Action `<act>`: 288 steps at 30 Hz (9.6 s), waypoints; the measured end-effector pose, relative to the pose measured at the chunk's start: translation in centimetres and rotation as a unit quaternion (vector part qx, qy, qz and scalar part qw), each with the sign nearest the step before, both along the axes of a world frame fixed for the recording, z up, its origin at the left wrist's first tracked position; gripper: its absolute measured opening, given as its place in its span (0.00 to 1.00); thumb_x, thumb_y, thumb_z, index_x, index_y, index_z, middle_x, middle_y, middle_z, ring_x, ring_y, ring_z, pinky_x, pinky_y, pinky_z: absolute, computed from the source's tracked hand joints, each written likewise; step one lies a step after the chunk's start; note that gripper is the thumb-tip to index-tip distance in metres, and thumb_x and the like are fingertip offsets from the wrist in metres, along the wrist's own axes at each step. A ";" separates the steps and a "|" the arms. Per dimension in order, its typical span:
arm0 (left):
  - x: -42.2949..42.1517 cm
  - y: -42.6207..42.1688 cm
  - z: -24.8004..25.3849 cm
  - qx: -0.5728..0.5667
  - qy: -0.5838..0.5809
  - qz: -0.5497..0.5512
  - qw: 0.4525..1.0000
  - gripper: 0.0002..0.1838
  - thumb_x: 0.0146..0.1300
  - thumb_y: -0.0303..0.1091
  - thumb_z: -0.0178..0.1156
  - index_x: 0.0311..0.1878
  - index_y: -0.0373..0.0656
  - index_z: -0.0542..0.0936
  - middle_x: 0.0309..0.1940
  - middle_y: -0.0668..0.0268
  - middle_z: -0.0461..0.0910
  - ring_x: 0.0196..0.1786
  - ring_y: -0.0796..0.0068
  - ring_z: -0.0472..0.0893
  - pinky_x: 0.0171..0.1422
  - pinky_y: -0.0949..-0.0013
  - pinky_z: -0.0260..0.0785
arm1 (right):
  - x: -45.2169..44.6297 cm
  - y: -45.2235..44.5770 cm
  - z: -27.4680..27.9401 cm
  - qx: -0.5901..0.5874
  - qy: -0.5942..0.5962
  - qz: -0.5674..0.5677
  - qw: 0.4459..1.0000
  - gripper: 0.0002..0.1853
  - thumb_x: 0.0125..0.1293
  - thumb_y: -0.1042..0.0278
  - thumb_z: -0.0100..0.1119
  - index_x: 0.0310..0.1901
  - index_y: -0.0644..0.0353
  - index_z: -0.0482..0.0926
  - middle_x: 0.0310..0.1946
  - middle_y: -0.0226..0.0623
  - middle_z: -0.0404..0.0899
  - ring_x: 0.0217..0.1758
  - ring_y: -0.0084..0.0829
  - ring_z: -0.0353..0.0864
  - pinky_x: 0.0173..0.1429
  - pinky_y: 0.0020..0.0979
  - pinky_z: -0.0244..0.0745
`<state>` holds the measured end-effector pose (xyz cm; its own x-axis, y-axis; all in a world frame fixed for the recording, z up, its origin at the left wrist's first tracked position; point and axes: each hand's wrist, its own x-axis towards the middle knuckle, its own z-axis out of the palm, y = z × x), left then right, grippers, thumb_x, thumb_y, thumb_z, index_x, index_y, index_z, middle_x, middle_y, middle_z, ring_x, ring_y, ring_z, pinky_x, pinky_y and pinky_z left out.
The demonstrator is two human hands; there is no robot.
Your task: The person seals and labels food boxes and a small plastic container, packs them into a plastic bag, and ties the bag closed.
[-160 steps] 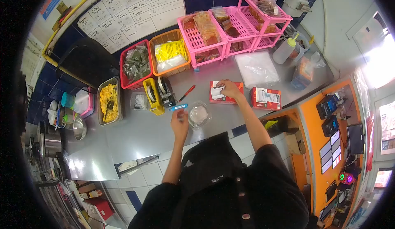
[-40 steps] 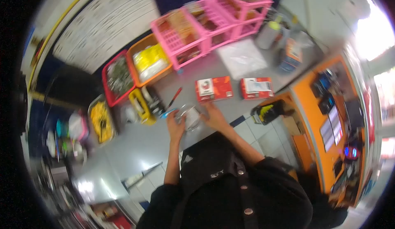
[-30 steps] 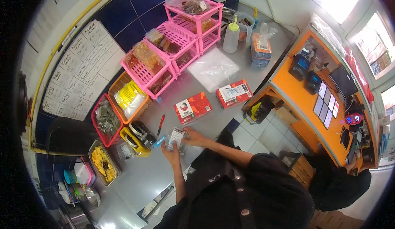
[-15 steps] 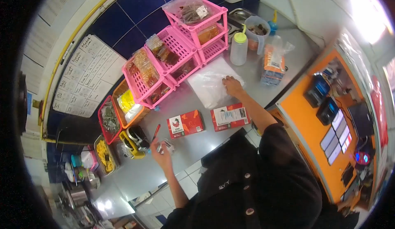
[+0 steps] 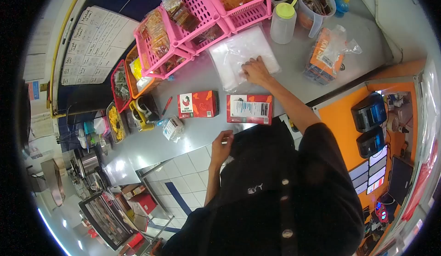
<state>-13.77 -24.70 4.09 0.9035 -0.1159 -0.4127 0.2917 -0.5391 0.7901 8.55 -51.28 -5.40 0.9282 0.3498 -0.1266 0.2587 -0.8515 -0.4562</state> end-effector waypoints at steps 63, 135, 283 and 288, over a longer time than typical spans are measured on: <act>7.3 4.4 2.1 -0.655 0.123 0.060 0.743 0.44 0.65 0.47 0.67 0.75 0.42 0.55 0.71 0.60 0.64 0.73 0.64 0.65 0.76 0.58 0.58 | -22.7 9.7 22.1 0.347 -0.064 -0.235 0.906 0.10 0.74 0.67 0.53 0.37 0.64 0.71 0.28 0.31 0.69 0.33 0.24 0.71 0.39 0.28 0.69; -2.9 0.8 7.4 -0.047 -0.123 -0.280 0.951 0.06 0.52 0.23 0.57 0.23 0.38 0.71 0.17 0.62 0.71 0.23 0.78 0.72 0.28 0.68 0.63 | -34.9 2.8 13.5 0.342 -0.010 -0.305 0.889 0.21 0.44 0.82 0.64 0.45 0.64 0.81 0.39 0.46 0.81 0.46 0.48 0.81 0.57 0.46 0.74; 49.3 36.4 0.5 0.265 -0.311 0.193 0.892 0.14 0.67 0.44 0.59 0.38 0.45 0.87 0.31 0.50 0.85 0.37 0.47 0.85 0.41 0.48 0.77 | -12.8 16.7 25.8 0.451 -0.019 -0.565 0.690 0.16 0.71 0.53 0.56 0.43 0.59 0.78 0.21 0.27 0.71 0.22 0.22 0.72 0.28 0.25 0.62; 48.0 37.3 4.2 0.151 -0.483 0.234 0.830 0.13 0.69 0.43 0.58 0.41 0.45 0.86 0.28 0.54 0.84 0.33 0.54 0.85 0.39 0.53 0.76 | -11.7 16.7 26.9 0.402 0.028 -0.563 0.722 0.17 0.71 0.54 0.58 0.47 0.61 0.78 0.22 0.27 0.71 0.22 0.20 0.71 0.27 0.23 0.63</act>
<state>34.25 12.59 8.31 0.7468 0.3178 0.5842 -0.1663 -0.7612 0.6268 -3.15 -34.60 21.49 0.6835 -0.6404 -0.3503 -0.4286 0.0363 -0.9028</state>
